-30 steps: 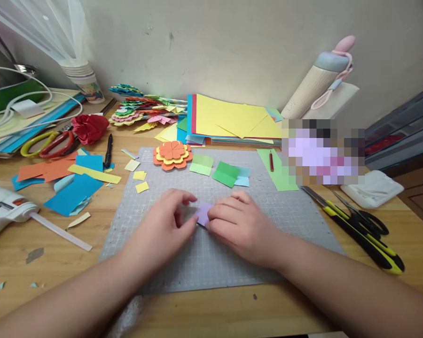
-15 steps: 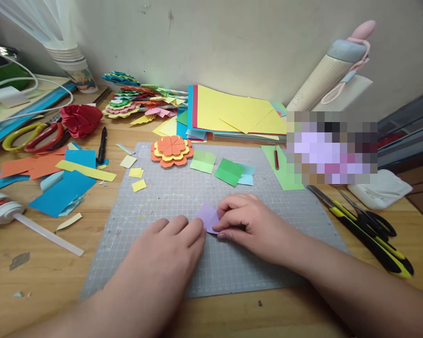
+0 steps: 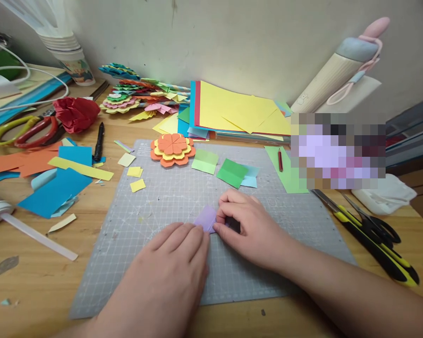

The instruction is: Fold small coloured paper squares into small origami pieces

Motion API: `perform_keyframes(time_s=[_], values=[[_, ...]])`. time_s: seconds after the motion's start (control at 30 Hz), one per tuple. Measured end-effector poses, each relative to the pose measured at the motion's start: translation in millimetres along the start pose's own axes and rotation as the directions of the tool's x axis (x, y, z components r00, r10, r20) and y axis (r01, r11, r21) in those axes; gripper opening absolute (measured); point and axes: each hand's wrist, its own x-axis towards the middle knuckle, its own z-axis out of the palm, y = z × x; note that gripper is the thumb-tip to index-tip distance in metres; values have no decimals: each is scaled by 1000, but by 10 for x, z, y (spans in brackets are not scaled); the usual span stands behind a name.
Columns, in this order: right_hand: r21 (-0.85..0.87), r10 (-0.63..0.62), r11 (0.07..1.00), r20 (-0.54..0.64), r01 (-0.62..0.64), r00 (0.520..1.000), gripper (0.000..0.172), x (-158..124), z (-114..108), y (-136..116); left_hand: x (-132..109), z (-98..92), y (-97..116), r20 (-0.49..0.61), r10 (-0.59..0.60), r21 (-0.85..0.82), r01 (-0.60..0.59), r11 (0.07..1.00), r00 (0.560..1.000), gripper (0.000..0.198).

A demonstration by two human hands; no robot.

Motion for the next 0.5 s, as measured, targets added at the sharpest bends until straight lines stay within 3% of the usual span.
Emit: perform_keyframes(time_s=[0.5], values=[[-37,-5,999,9,5,1000,15,4,17,-5,-4,23,21,-36,18,52,-16,999,999,36]])
